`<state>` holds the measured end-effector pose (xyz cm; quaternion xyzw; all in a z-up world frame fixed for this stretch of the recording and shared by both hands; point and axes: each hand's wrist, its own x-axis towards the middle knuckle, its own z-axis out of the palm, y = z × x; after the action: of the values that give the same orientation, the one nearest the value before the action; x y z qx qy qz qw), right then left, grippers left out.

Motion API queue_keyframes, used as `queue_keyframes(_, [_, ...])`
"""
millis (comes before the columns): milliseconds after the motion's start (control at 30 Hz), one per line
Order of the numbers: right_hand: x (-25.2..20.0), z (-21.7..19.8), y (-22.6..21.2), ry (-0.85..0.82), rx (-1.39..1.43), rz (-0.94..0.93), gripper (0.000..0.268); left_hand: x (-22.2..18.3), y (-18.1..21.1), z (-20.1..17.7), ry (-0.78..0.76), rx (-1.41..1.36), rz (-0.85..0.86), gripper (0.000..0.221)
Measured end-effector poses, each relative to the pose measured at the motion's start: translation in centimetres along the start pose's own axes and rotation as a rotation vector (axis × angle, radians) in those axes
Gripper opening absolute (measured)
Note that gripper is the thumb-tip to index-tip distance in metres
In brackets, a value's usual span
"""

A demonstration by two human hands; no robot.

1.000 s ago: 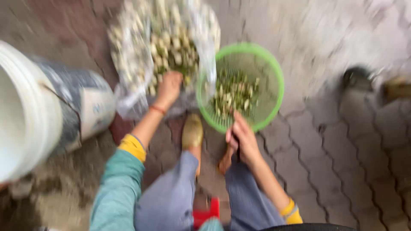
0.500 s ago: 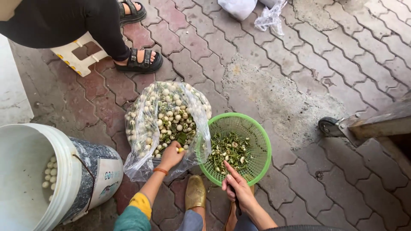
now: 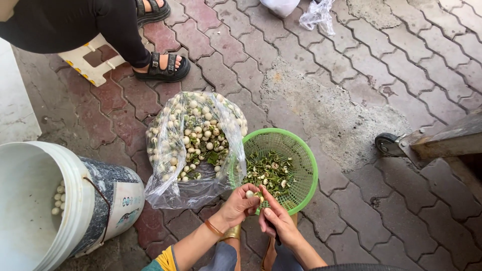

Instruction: Trimming the stems of small white vegetables using a knife and placing them in a bucket

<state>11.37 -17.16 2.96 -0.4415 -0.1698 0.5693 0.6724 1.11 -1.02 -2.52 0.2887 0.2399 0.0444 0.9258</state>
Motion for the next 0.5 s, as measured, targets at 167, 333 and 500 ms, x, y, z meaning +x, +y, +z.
queue_keyframes(167, [-0.4, -0.7, 0.1, -0.102, -0.008, 0.055, 0.068, -0.7, -0.1, 0.5, -0.066, -0.001, -0.005, 0.044])
queue_keyframes(333, [-0.9, -0.4, -2.1, -0.092, -0.292, -0.046, 0.057, -1.7, -0.4, 0.3, -0.023, 0.013, 0.023, 0.035])
queue_keyframes(500, [-0.9, -0.1, -2.9, -0.003, -0.791, -0.245, 0.049, -2.5, -1.1, 0.0, -0.028, -0.107, -0.039, 0.048])
